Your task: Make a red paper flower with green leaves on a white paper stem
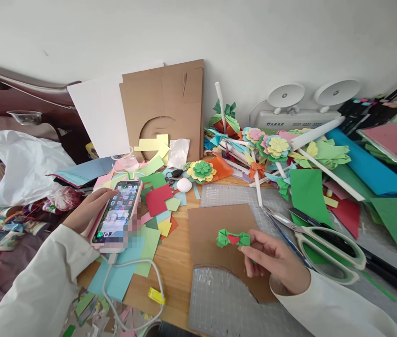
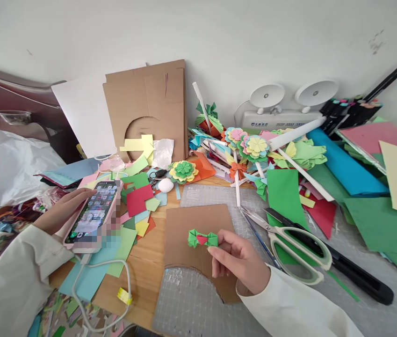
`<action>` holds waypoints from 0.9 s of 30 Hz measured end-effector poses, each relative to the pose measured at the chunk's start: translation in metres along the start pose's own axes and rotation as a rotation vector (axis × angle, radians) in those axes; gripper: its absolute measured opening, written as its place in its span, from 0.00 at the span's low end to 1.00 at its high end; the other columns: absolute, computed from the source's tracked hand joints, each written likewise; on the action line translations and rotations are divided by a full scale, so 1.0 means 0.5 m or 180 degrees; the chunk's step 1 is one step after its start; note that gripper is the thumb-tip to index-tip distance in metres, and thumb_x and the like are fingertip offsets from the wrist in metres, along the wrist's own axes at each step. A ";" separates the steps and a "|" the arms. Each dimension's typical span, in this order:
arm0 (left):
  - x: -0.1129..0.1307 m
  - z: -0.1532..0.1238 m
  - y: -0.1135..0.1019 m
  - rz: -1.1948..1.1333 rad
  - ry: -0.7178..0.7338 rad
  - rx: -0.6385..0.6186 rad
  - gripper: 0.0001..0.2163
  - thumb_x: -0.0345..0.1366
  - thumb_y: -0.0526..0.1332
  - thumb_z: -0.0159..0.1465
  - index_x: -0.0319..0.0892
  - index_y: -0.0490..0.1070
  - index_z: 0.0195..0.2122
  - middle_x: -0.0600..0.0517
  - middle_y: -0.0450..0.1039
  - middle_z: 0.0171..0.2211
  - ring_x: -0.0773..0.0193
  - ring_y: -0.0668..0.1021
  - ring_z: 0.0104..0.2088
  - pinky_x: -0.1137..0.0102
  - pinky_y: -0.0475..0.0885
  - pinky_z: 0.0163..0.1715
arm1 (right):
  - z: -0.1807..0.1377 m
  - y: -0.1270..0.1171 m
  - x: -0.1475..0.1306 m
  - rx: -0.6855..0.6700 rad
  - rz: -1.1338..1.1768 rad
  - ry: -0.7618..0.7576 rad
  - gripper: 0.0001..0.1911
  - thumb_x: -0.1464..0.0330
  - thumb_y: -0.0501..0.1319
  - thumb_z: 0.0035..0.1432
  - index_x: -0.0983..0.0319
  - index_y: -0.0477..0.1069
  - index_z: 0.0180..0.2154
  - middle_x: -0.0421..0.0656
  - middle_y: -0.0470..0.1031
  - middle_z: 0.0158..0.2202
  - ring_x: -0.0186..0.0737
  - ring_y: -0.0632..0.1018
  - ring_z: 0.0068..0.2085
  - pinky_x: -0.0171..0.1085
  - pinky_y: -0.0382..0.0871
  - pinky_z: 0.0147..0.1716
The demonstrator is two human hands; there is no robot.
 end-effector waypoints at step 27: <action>-0.034 -0.024 0.008 -0.1001 -0.0269 -0.0203 0.20 0.45 0.71 0.46 0.43 0.71 0.38 0.53 0.76 0.35 0.63 0.78 0.32 0.75 0.73 0.27 | 0.001 -0.001 0.005 -0.0009 -0.0016 0.0006 0.20 0.51 0.60 0.55 0.61 0.61 0.28 0.39 0.71 0.18 0.30 0.68 0.20 0.30 0.58 0.20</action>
Point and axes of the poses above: each hand's wrist, its own z-axis towards the middle knuckle, its own y-axis out of the palm, x = y × z, the point moved 10 cm from there along z, towards the middle knuckle
